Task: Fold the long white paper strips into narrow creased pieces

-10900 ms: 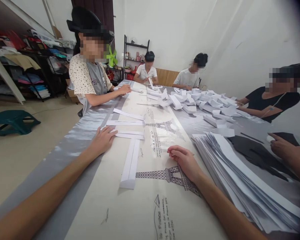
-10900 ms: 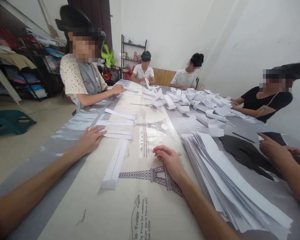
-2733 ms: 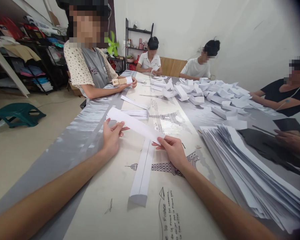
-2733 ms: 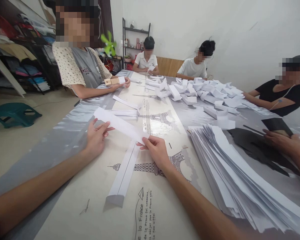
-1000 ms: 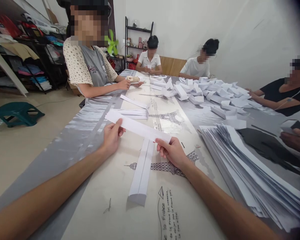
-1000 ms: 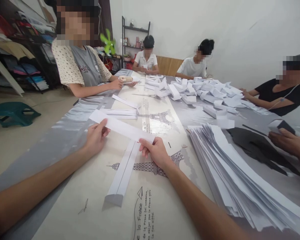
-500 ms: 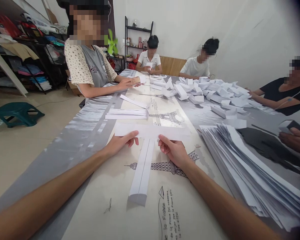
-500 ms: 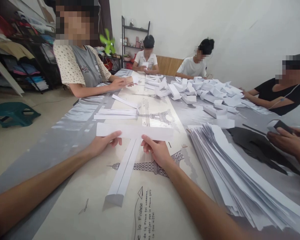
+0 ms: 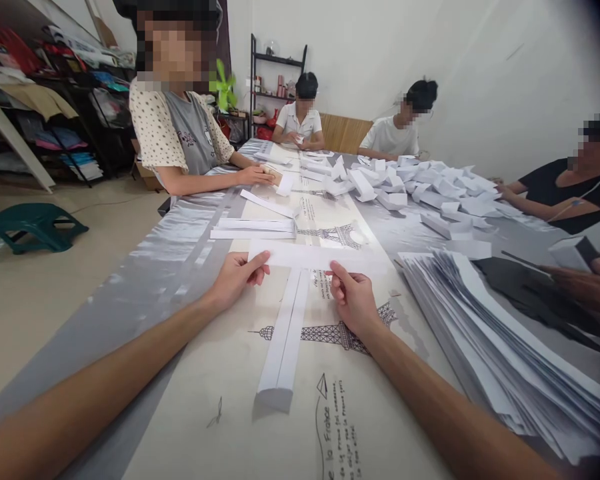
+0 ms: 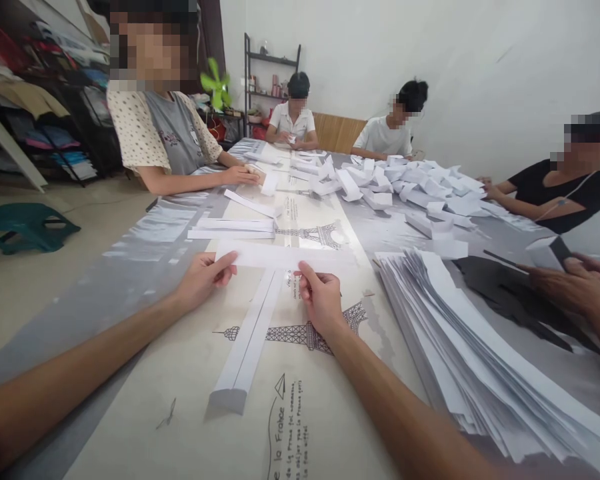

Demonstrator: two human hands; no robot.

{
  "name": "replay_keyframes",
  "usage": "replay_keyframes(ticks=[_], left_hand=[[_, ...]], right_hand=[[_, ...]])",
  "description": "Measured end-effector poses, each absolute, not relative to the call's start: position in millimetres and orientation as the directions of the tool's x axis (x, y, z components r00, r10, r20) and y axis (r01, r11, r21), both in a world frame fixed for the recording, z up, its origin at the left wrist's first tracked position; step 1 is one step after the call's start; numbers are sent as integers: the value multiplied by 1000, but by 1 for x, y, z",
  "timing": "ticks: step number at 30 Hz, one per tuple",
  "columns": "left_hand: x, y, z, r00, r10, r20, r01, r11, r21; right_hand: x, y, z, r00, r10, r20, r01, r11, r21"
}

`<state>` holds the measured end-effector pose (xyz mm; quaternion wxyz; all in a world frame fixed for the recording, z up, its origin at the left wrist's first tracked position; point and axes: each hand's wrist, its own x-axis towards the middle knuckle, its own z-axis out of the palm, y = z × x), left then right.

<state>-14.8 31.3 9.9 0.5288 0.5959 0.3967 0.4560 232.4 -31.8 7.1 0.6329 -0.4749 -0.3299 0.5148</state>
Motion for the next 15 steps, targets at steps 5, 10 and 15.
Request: replay_keyframes(ticks=[5,10,15], left_hand=[[-15,27,14,446,890,98,95,-156,983],[-14,20,23,622,776,108,204,-293,934],[-14,19,25,666,739,101,211,-317,925]], right_hand=[[232,-34,4,143,990,-18,-183,9,-983],[231,-39,2,17,1000,0,89,-1,-996],[230,-38,3,18,999,34,63,32,-998]])
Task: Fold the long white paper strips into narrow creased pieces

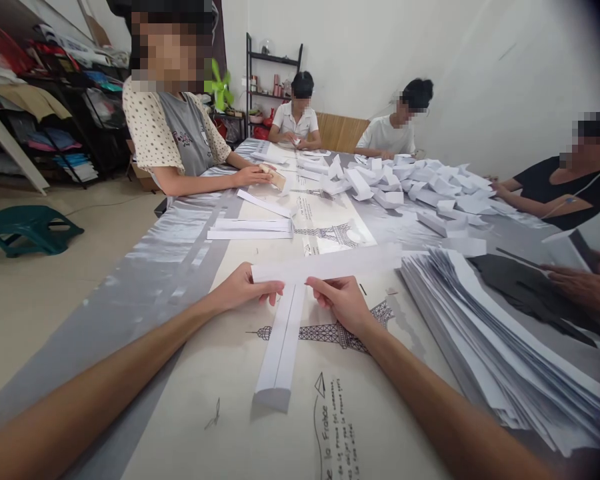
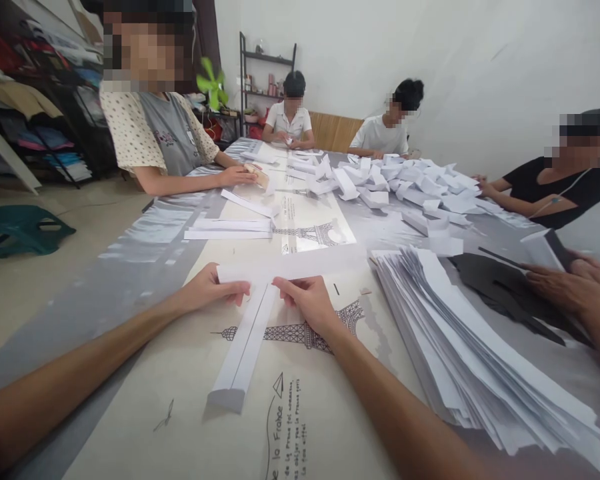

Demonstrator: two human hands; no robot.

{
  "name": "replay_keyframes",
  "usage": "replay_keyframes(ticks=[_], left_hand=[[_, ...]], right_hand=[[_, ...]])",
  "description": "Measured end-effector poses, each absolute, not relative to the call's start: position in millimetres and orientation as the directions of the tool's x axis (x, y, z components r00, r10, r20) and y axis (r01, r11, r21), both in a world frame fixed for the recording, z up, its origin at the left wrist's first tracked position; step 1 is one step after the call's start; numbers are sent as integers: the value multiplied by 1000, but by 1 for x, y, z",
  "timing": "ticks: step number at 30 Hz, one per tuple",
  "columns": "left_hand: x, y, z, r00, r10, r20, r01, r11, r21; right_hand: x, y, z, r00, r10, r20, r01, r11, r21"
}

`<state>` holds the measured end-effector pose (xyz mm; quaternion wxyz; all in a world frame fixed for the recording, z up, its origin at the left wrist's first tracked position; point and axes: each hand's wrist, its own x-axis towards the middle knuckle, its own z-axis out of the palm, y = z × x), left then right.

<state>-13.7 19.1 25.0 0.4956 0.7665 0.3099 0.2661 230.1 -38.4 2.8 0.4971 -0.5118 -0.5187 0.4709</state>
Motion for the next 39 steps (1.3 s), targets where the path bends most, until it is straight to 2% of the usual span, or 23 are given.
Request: replay_keyframes(ticks=[6,10,14,24,28,32,36,39], left_hand=[[-17,25,20,596,799,77,146,-202,968],[-20,28,17,586,807,69,133,-180,975],[-22,30,17,624,779,56,141,-183,973],[-25,32,18,669,742,46,118,-167,979],[-24,30,20,653,753,77,83,-173,982],[-24,28,22,690,721,66,124,-207,970],[-23,30,18,655,750,96,86,-201,976],[-22,31,15,625,770,129,54,-207,977]], right_hand=[[233,-34,7,188,982,31,-227,74,-971],[242,-28,6,374,927,-7,-334,127,-934],[255,-20,3,479,878,-3,-358,193,-913],[286,-7,0,610,792,10,-351,281,-893],[279,-14,3,568,822,29,-344,269,-899],[252,-30,7,327,942,79,-252,167,-953],[234,-42,10,226,961,157,-103,184,-978],[231,-45,11,54,984,168,-54,170,-984]])
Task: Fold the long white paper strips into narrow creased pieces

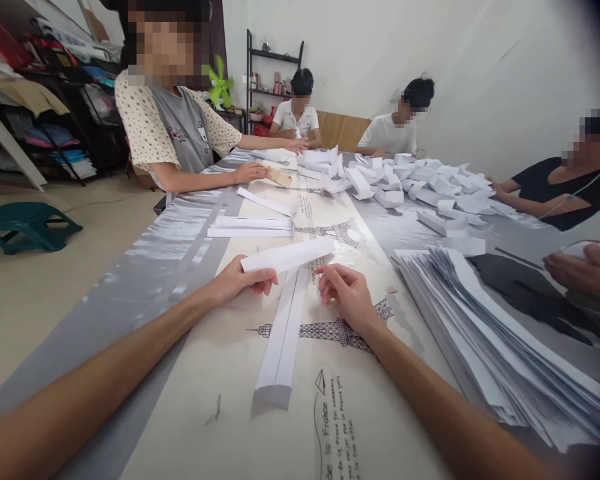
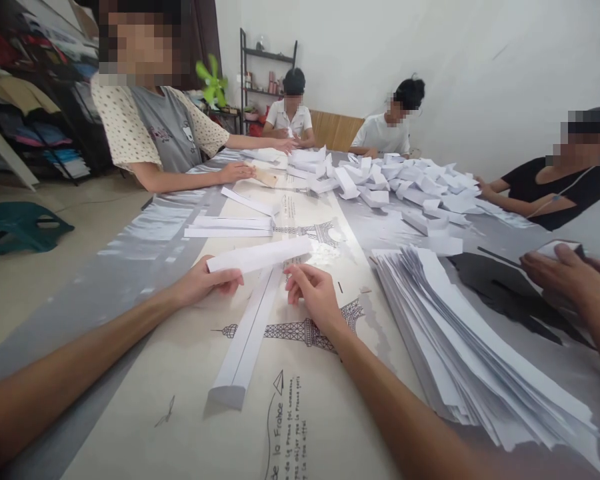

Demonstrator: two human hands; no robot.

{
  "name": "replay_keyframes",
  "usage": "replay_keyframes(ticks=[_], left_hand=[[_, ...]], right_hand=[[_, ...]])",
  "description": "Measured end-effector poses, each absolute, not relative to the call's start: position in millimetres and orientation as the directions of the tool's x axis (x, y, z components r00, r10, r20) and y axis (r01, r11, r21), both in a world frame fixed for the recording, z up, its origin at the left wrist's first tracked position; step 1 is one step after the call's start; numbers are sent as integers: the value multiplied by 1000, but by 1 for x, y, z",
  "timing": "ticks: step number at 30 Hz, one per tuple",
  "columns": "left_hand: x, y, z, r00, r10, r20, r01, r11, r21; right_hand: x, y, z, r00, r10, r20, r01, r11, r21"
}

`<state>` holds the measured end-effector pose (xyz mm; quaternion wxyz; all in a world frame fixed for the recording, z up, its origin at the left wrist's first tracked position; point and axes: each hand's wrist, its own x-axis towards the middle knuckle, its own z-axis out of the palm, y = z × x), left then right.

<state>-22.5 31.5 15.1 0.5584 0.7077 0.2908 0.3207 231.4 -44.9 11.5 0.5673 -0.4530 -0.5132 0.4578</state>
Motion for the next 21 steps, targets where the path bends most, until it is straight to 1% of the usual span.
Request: replay_keyframes(ticks=[3,6,8,11,13,16,19,21], left_hand=[[-23,30,18,643,752,143,92,-262,961],[-24,28,23,702,701,123,155,-319,935],[-24,27,25,739,665,107,174,-342,923],[-23,28,25,776,625,88,177,-350,920],[-23,28,24,785,616,72,181,-339,923],[-23,29,23,787,613,63,186,-334,924],[-23,31,20,765,640,74,183,-326,928],[-23,33,16,698,710,94,171,-293,941]], right_hand=[[231,-46,13,-60,983,174,-35,172,-984],[230,-46,15,-101,990,102,-25,100,-995],[230,-45,15,-76,994,74,-38,71,-997],[233,-43,14,25,997,78,-114,80,-990],[235,-42,12,69,996,48,-158,58,-986],[237,-41,10,56,998,8,-147,16,-989],[237,-41,10,61,998,22,-120,30,-992],[237,-41,9,107,994,32,-103,43,-994]])
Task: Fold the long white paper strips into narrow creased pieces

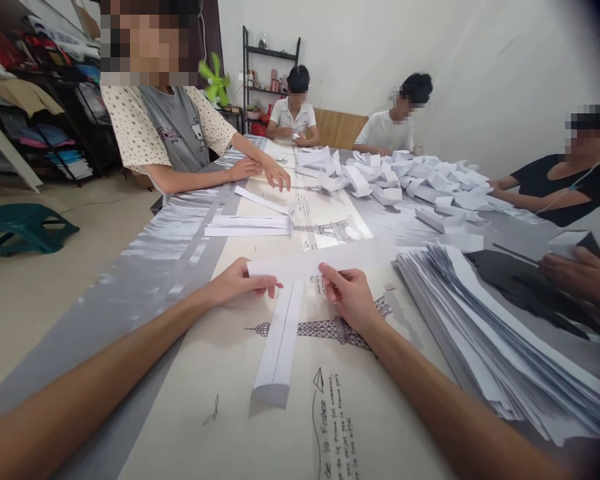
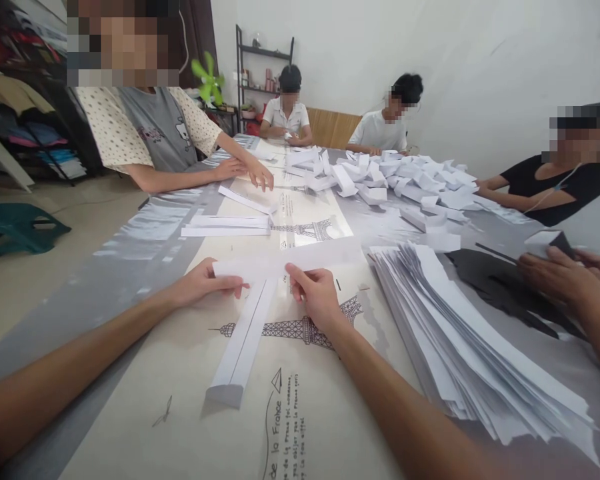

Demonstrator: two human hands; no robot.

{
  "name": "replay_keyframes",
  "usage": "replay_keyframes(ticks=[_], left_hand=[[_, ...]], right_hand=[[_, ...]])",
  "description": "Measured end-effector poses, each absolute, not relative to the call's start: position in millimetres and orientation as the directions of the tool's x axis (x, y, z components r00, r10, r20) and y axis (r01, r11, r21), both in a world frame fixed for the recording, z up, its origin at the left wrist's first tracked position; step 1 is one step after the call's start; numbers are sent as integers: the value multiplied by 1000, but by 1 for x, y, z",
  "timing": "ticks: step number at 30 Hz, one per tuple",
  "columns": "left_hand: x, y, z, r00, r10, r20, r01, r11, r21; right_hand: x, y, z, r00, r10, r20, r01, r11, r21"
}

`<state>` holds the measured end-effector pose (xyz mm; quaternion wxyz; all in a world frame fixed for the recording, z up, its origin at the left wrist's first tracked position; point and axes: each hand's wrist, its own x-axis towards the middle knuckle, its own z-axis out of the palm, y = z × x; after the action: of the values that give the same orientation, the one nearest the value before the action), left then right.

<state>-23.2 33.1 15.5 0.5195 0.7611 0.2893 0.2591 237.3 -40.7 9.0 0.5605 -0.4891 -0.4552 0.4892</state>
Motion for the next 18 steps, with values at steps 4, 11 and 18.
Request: replay_keyframes(ticks=[4,11,18], left_hand=[[-22,36,9,509,853,119,131,-213,968],[-19,34,13,490,862,130,152,-231,961],[-20,37,9,480,865,145,51,-193,980]], right_hand=[[236,-40,8,224,974,33,-59,48,-997],[232,-43,10,378,921,93,-85,134,-987],[236,-43,9,296,947,122,-181,181,-967]])
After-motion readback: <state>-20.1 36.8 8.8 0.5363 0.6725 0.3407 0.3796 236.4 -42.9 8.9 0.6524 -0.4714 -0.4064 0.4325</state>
